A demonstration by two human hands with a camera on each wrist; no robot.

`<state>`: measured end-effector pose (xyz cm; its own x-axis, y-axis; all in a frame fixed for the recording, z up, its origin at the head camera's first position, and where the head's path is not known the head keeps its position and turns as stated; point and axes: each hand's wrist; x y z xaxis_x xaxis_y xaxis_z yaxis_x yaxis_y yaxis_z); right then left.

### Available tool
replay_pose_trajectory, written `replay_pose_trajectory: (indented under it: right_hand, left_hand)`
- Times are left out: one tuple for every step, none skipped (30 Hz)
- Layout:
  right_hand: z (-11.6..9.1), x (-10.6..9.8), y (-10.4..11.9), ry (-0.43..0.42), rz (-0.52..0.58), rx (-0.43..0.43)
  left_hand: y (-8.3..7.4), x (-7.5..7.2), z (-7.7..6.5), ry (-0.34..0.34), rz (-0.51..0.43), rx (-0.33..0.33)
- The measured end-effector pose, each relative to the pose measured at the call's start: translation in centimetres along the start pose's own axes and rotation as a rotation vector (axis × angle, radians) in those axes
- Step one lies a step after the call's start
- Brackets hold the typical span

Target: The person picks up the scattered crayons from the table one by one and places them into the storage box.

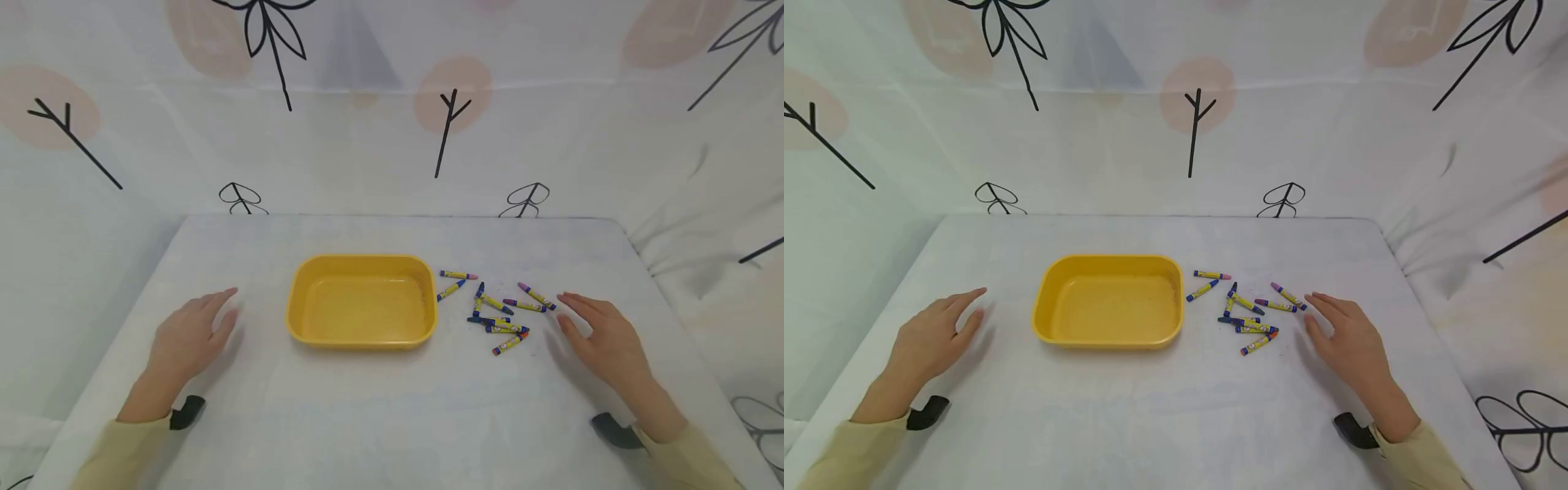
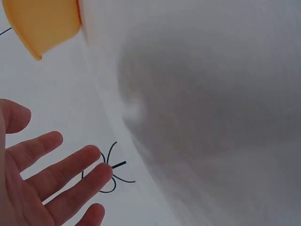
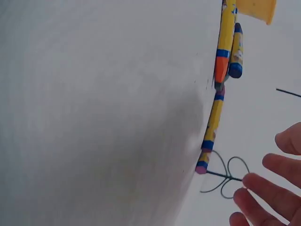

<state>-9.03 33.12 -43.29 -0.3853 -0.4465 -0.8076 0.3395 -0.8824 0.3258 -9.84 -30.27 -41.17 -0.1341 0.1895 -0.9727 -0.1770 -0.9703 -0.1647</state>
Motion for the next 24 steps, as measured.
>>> replay_pose_trajectory:
  right_hand:
    - [0.1, 0.2, 0.2, -0.007, 0.025, -0.009]
    - [0.1, 0.4, 0.5, -0.010, 0.048, -0.021]
    - [0.2, 0.6, 0.7, -0.012, 0.073, -0.033]
    - [0.4, 0.8, 0.9, -0.003, 0.096, -0.037]
    - [0.4, 1.0, 1.1, 0.011, 0.120, -0.040]
    - [0.5, 1.2, 1.4, 0.029, 0.140, -0.039]
    - [0.7, 1.4, 1.6, 0.048, 0.157, -0.034]
    - [0.8, 1.6, 1.8, 0.068, 0.173, -0.031]
    - [0.9, 1.8, 2.0, 0.087, 0.188, -0.025]
    - [1.0, 2.0, 2.1, 0.105, 0.206, -0.019]
    - [1.1, 2.2, 2.3, 0.121, 0.217, -0.021]
    - [1.2, 2.3, 2.4, 0.138, 0.233, -0.020]
    - [1.3, 2.5, 2.6, 0.159, 0.248, -0.018]
    - [1.4, 2.6, 2.7, 0.179, 0.265, -0.020]
    - [1.5, 2.8, 2.8, 0.201, 0.278, -0.019]
    - [1.6, 2.9, 2.9, 0.224, 0.289, -0.021]
    - [1.7, 3.1, 3.0, 0.244, 0.294, -0.020]
    - [1.8, 3.2, 3.1, 0.262, 0.296, -0.019]
    - [1.9, 3.3, 3.1, 0.275, 0.293, -0.023]
    - [1.9, 3.4, 3.2, 0.285, 0.287, -0.028]
    - [2.0, 3.5, 3.2, 0.293, 0.280, -0.031]
    - [2.1, 3.6, 3.2, 0.297, 0.273, -0.033]
    - [2.1, 3.6, 3.2, 0.304, 0.264, -0.033]
    - [2.2, 3.6, 3.2, 0.315, 0.258, -0.031]
  left_hand:
    - [-0.2, 0.1, 0.1, 0.024, -0.056, -0.033]
    - [-0.4, 0.3, 0.3, 0.050, -0.108, -0.065]
    - [-0.6, 0.4, 0.4, 0.065, -0.161, -0.090]
    - [-0.9, 0.7, 0.6, 0.068, -0.220, -0.109]
    - [-1.1, 0.9, 0.8, 0.061, -0.277, -0.116]
    - [-1.3, 1.2, 1.0, 0.048, -0.333, -0.121]
    - [-1.6, 1.5, 1.1, 0.031, -0.386, -0.123]
    - [-1.8, 1.7, 1.3, 0.020, -0.442, -0.126]
    - [-2.1, 2.0, 1.6, 0.004, -0.495, -0.124]
    - [-2.4, 2.1, 1.8, -0.001, -0.540, -0.124]
    - [-2.7, 2.2, 2.1, -0.001, -0.583, -0.124]
    - [-3.0, 2.3, 2.4, 0.007, -0.624, -0.125]
    - [-3.4, 2.3, 2.7, 0.021, -0.660, -0.127]
    - [-3.7, 2.3, 3.0, 0.036, -0.694, -0.125]
    - [-4.1, 2.4, 3.4, 0.052, -0.725, -0.119]
    - [-4.4, 2.4, 3.6, 0.074, -0.758, -0.116]
    - [-4.7, 2.4, 3.9, 0.092, -0.790, -0.113]
    - [-4.9, 2.5, 4.1, 0.109, -0.813, -0.109]
    - [-5.2, 2.6, 4.3, 0.124, -0.832, -0.107]
    - [-5.3, 2.7, 4.5, 0.138, -0.850, -0.104]
    - [-5.4, 2.8, 4.7, 0.154, -0.863, -0.105]
    - [-5.5, 3.0, 4.8, 0.168, -0.871, -0.105]
    - [-5.5, 3.3, 4.9, 0.177, -0.868, -0.096]
    - [-5.4, 3.5, 5.0, 0.190, -0.865, -0.089]
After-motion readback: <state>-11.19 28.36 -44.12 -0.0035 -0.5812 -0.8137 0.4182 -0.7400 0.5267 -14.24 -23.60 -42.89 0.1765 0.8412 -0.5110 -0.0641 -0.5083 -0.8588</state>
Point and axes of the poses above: each hand's wrist, its own z-axis towards the middle knuckle, its own x-axis out of the palm, y = z × x
